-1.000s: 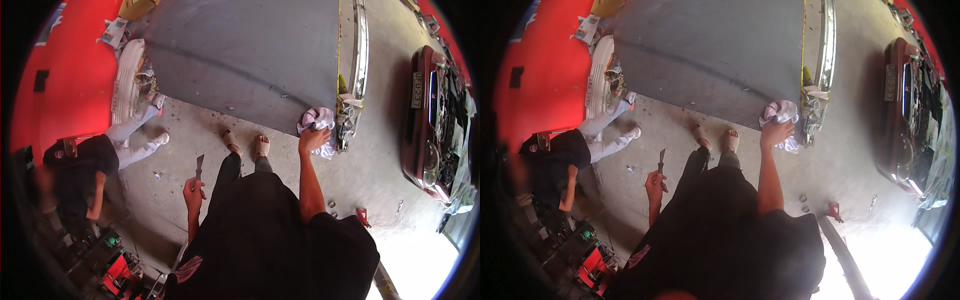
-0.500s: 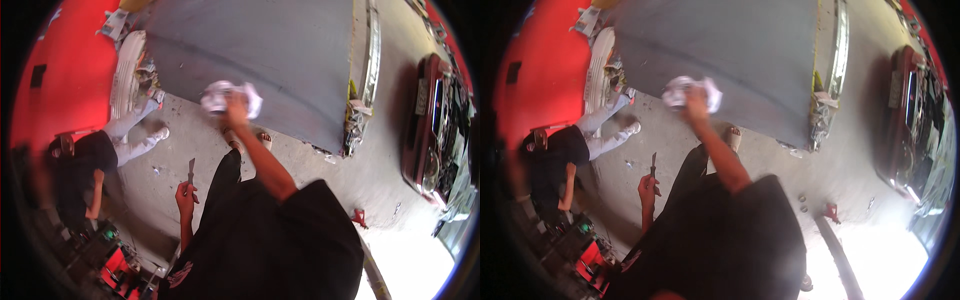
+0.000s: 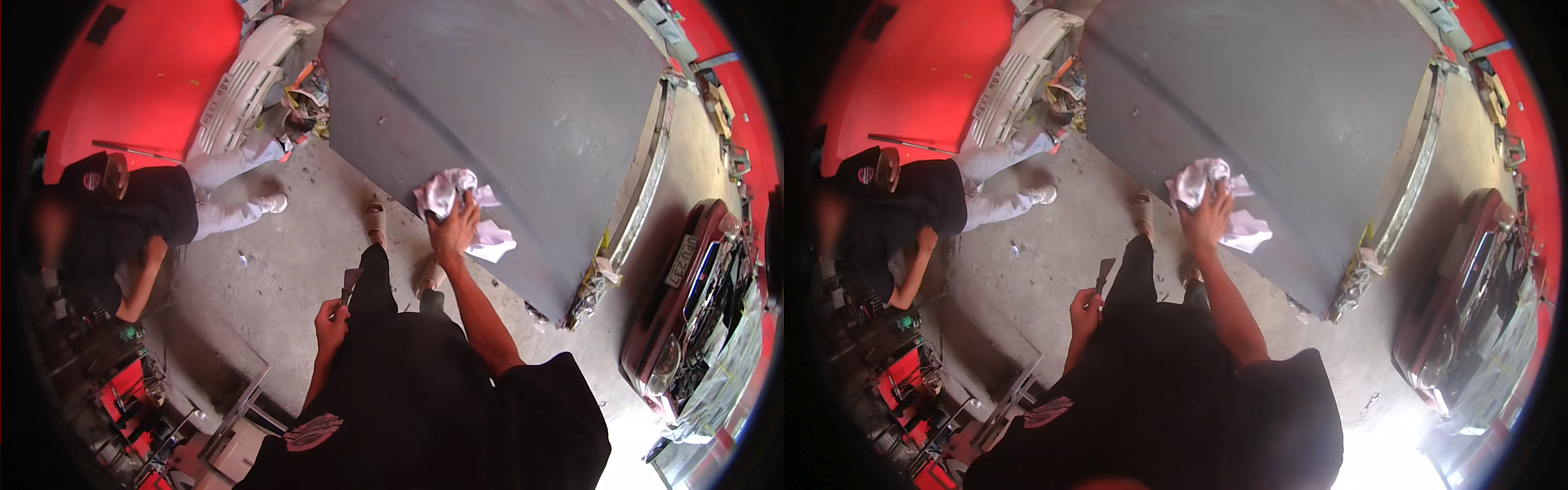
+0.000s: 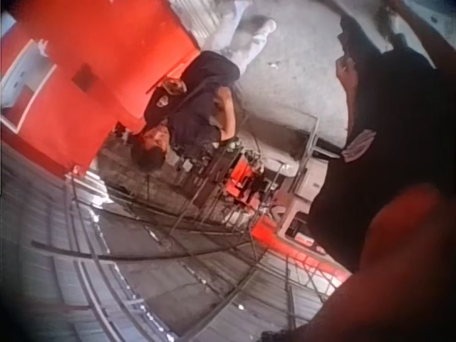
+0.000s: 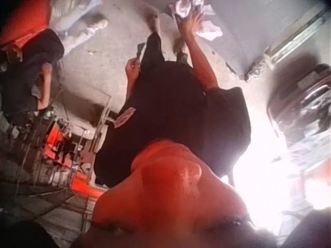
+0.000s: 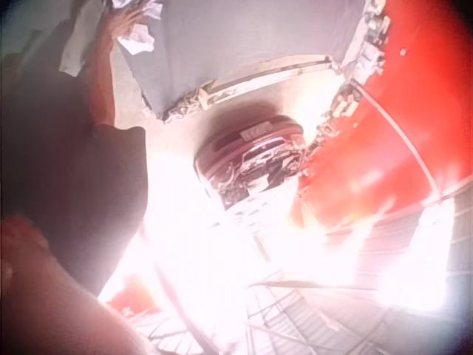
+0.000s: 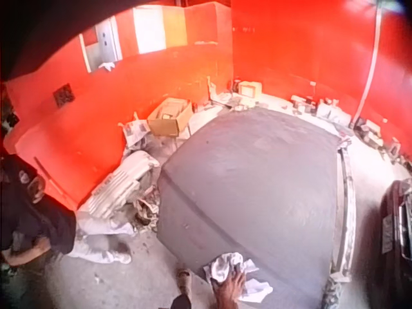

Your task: The recorder is cleaning and prepping a car hood using a rag and a putty knife.

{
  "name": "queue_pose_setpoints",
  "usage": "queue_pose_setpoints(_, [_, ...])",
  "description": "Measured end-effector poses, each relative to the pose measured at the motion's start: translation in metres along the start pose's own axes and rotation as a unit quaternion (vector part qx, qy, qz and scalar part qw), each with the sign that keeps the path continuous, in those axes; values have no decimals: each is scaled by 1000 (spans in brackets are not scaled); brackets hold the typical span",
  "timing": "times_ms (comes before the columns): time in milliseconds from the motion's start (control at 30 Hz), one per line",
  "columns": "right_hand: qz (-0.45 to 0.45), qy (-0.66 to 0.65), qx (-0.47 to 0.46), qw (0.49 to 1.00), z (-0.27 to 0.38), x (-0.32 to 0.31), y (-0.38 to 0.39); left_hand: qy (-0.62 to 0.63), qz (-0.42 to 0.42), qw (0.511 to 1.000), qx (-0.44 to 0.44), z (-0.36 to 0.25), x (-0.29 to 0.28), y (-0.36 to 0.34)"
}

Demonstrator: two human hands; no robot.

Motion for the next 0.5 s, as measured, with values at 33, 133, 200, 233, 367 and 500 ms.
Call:
queue_pose_setpoints(33, [17, -5, 3, 1000, 27, 10, -13, 1, 5, 1000, 0, -6, -7, -5])
queue_pose_setpoints(133, [31, -21, -48, 998, 91, 45, -62, 8, -11, 1000, -26, -16, -27, -32])
queue_pose_setpoints(200, [26, -22, -72, 997, 122, 71, -96, 5, -23, 1000, -21, -22, -47, -52])
queue_pose_setpoints(233, [22, -20, -87, 996, 136, 84, -115, -2, -37, 999, -17, -22, -58, -62])
queue_pose_setpoints(367, [17, -27, -186, 982, 183, 121, -188, -17, -44, 998, -33, -26, -94, -105])
queue_pose_setpoints(500, [93, -43, -269, 958, 147, 94, -164, -42, 5, 999, -25, -37, -104, -147])
Point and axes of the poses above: each hand's wrist, its own y-axis away from the middle knuckle, its own x-axis out of the palm, z = x × y, the point moved 1 cm from there along -y, towards the middle knuckle, and after that the axes turned 8 degrees about -y, right-handed, at the moved point
